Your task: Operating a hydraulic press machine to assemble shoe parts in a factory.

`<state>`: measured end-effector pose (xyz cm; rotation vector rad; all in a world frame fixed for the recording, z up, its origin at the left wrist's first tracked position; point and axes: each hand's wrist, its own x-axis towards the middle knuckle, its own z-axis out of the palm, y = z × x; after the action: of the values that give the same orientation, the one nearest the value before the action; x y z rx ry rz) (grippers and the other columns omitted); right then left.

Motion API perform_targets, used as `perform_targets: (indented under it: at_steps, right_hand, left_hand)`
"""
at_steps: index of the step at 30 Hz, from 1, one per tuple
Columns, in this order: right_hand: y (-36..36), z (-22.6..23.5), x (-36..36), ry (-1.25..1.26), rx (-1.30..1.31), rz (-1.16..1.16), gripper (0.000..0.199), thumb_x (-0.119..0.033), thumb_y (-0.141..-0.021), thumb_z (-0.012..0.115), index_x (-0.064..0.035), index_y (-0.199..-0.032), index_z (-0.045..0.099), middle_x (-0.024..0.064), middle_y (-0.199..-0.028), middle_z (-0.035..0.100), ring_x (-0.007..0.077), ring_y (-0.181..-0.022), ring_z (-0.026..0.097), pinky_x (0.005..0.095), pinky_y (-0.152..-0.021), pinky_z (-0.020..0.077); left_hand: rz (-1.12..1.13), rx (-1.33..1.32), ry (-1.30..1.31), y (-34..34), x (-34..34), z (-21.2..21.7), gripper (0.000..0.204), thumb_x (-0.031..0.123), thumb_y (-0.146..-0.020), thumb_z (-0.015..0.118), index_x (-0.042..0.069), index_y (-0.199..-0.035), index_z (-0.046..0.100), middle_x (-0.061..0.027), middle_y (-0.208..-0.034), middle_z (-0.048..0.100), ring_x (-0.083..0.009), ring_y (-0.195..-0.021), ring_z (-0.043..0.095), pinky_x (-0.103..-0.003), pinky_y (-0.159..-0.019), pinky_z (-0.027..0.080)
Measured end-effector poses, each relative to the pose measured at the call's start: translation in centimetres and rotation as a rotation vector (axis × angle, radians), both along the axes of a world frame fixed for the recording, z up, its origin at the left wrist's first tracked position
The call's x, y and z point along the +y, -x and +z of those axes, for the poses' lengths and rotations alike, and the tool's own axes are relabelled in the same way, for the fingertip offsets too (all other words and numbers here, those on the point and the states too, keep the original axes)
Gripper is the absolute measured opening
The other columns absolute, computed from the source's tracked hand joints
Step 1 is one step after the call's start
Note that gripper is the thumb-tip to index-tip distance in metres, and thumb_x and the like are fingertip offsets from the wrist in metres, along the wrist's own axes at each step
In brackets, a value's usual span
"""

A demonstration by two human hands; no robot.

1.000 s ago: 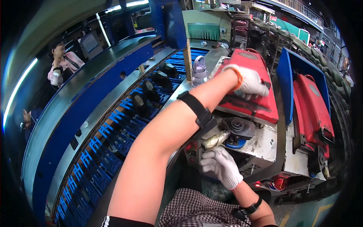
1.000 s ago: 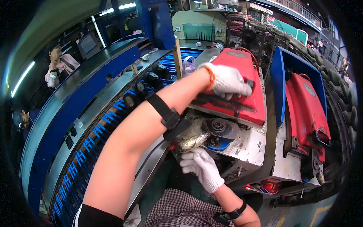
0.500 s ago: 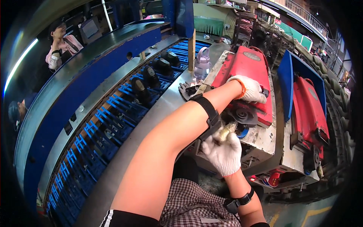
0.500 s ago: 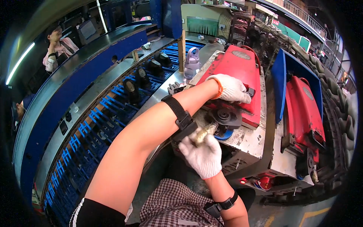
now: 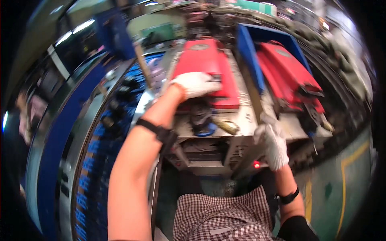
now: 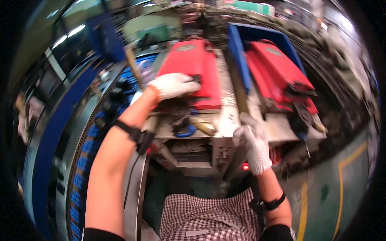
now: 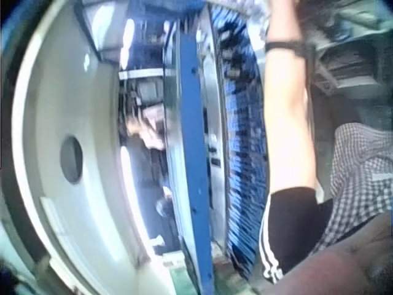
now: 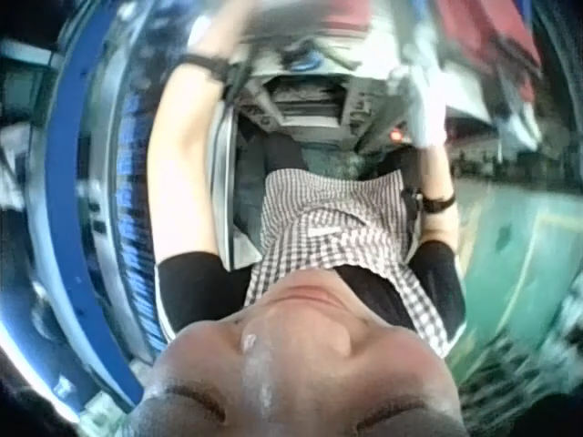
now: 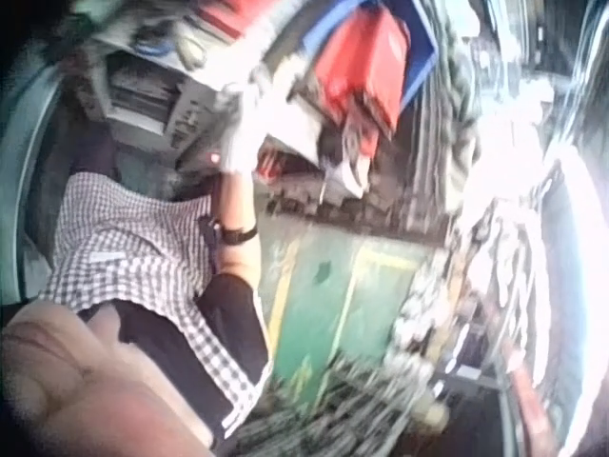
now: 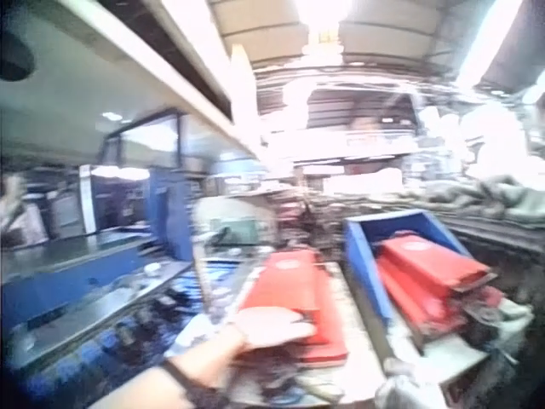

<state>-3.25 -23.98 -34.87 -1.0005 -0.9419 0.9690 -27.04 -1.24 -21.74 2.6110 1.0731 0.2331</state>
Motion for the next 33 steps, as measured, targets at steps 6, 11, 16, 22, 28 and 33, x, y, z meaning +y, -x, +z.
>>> perform_targets:
  at_steps: [6, 11, 16, 22, 28, 33]
  right_hand:
    - [-14.1, 4.3, -1.2, -0.324, -0.655, -0.779, 0.027, -0.017, -0.102, 0.062, -0.0007, -0.123, 0.069, 0.0070, -0.113, 0.072, 0.0189, -0.098, 0.067, 0.0330, -0.090, 0.0532]
    - [-26.3, 6.1, -1.8, 0.179, -1.244, -1.096, 0.036, -0.034, -0.101, 0.058, -0.0058, -0.120, 0.071, 0.0176, -0.121, 0.072, 0.0378, -0.111, 0.067, 0.0434, -0.098, 0.0515]
    - [-27.6, 6.2, -1.6, 0.602, -1.237, -0.683, 0.050, -0.045, -0.101, 0.056, -0.0036, -0.125, 0.070, 0.0229, -0.120, 0.072, 0.0365, -0.116, 0.068, 0.0427, -0.099, 0.0499]
    - [-27.8, 4.8, -1.6, 0.706, -1.325, -0.794, 0.050, -0.052, -0.103, 0.044, -0.0157, -0.125, 0.070, 0.0176, -0.124, 0.071, 0.0408, -0.118, 0.065, 0.0479, -0.098, 0.0514]
    - [-27.4, 5.4, -1.7, 0.719, -1.320, -0.775, 0.051, -0.051, -0.103, 0.045, -0.0143, -0.128, 0.069, 0.0197, -0.127, 0.069, 0.0409, -0.120, 0.064, 0.0474, -0.099, 0.0511]
    - [-29.5, 4.7, -1.0, 0.645, -1.349, -0.677, 0.053, -0.050, -0.103, 0.044, -0.0112, -0.128, 0.069, 0.0218, -0.127, 0.069, 0.0414, -0.122, 0.063, 0.0465, -0.102, 0.0493]
  left_hand:
    - [0.162, -0.039, 0.355, -1.2, -0.9, 1.4, 0.043, 0.053, -0.095, 0.067, 0.012, -0.080, 0.069, 0.0009, -0.061, 0.055, -0.0096, -0.054, 0.050, -0.027, -0.050, 0.036]
    - [0.221, 0.139, 0.367, -2.4, -0.3, 2.5, 0.045, 0.054, -0.088, 0.073, 0.010, -0.083, 0.069, 0.0003, -0.061, 0.055, -0.0100, -0.054, 0.050, -0.028, -0.050, 0.034]
    - [0.218, 0.097, 0.403, -2.1, -0.6, 2.4, 0.038, 0.050, -0.084, 0.079, 0.013, -0.085, 0.069, 0.0005, -0.066, 0.058, -0.0097, -0.057, 0.052, -0.028, -0.051, 0.036]
    - [0.250, 0.087, 0.364, -2.4, -0.5, 1.8, 0.032, 0.040, -0.084, 0.083, 0.013, -0.090, 0.069, 0.0011, -0.069, 0.058, -0.0099, -0.060, 0.053, -0.028, -0.053, 0.038]
    - [0.212, 0.142, 0.545, -2.2, 0.3, 2.9, 0.030, 0.038, -0.086, 0.080, 0.012, -0.095, 0.071, 0.0032, -0.073, 0.058, -0.0096, -0.064, 0.053, -0.027, -0.058, 0.042]
    - [0.189, 0.123, 0.519, -2.2, 1.0, 2.6, 0.036, 0.029, -0.082, 0.082, 0.012, -0.114, 0.078, 0.0034, -0.074, 0.059, -0.0088, -0.066, 0.054, -0.027, -0.058, 0.042]
